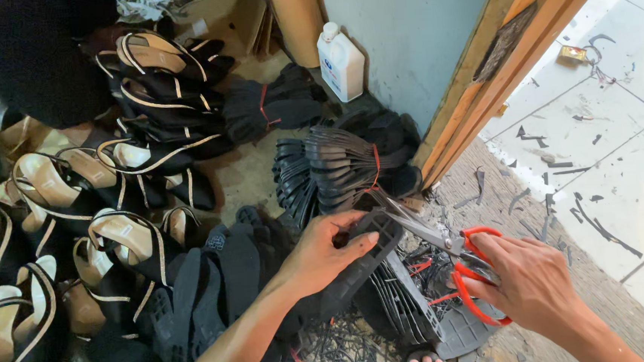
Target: The person sits on the floor and uses red-handled scissors to trim the edges of black shoe soles. They hold each sole in the left hand and cut along the perimeter with the right hand, then place the trimmed sole into a pile.
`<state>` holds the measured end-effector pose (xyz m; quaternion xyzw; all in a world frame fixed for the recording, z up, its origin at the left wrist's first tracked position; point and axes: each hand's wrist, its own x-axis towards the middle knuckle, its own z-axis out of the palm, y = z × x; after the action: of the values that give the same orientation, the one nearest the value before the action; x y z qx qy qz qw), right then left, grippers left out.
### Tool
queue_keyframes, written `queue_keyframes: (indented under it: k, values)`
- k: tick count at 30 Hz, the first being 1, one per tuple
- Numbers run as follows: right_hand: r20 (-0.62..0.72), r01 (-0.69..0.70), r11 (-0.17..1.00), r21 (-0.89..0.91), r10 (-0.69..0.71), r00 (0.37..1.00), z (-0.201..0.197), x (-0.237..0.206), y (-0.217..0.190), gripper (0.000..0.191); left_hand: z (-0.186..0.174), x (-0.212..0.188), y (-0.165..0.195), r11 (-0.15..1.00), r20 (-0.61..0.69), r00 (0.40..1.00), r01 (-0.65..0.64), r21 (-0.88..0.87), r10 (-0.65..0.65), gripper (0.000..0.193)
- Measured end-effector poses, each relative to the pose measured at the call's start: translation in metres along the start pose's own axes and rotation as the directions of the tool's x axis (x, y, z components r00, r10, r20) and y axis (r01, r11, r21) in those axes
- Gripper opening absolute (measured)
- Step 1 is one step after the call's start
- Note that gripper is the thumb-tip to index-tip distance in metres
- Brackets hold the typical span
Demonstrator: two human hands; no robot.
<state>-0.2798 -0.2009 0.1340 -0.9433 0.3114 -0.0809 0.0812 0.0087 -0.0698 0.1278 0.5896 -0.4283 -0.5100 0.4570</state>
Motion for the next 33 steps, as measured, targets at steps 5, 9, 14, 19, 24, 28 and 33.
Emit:
queue_keyframes:
  k: [5, 9, 14, 19, 24, 28, 33]
  values:
    - [0.108, -0.023, 0.994, -0.11, 0.035, 0.993, -0.007, 0.007, -0.005, 0.067, -0.003, 0.003, -0.002, 0.997, 0.097, 0.994, -0.039, -0.059, 0.045, 0.029]
    - [0.107, 0.03, 0.993, -0.115, -0.018, 0.994, -0.007, 0.008, -0.008, 0.066, -0.01, 0.008, -0.008, 1.0, 0.13, 0.992, -0.003, -0.026, 0.006, 0.03]
    - [0.238, -0.013, 0.994, -0.108, 0.039, 0.97, 0.0, 0.005, -0.003, 0.063, -0.017, 0.006, -0.009, 0.999, 0.174, 0.984, 0.03, -0.013, -0.028, 0.032]
    - [0.124, 0.156, 0.988, 0.018, -0.157, 0.98, 0.009, 0.002, 0.011, 0.057, -0.032, 0.005, -0.006, 0.991, 0.266, 0.957, 0.097, 0.091, -0.118, 0.032]
    - [0.119, 0.084, 0.996, 0.015, -0.086, 0.989, 0.011, 0.003, 0.013, 0.059, -0.032, 0.004, -0.012, 0.996, 0.25, 0.965, 0.087, -0.021, -0.079, 0.03]
    - [0.1, -0.11, 0.991, -0.071, 0.117, 0.988, 0.007, 0.003, 0.0, 0.064, -0.024, 0.001, -0.014, 0.999, 0.048, 0.999, 0.002, -0.048, 0.0, 0.028]
    - [-0.082, -0.007, 0.995, -0.099, -0.001, 0.997, 0.005, 0.003, -0.018, 0.065, -0.008, -0.004, -0.01, 0.995, -0.102, 0.994, -0.048, -0.091, 0.038, 0.03]
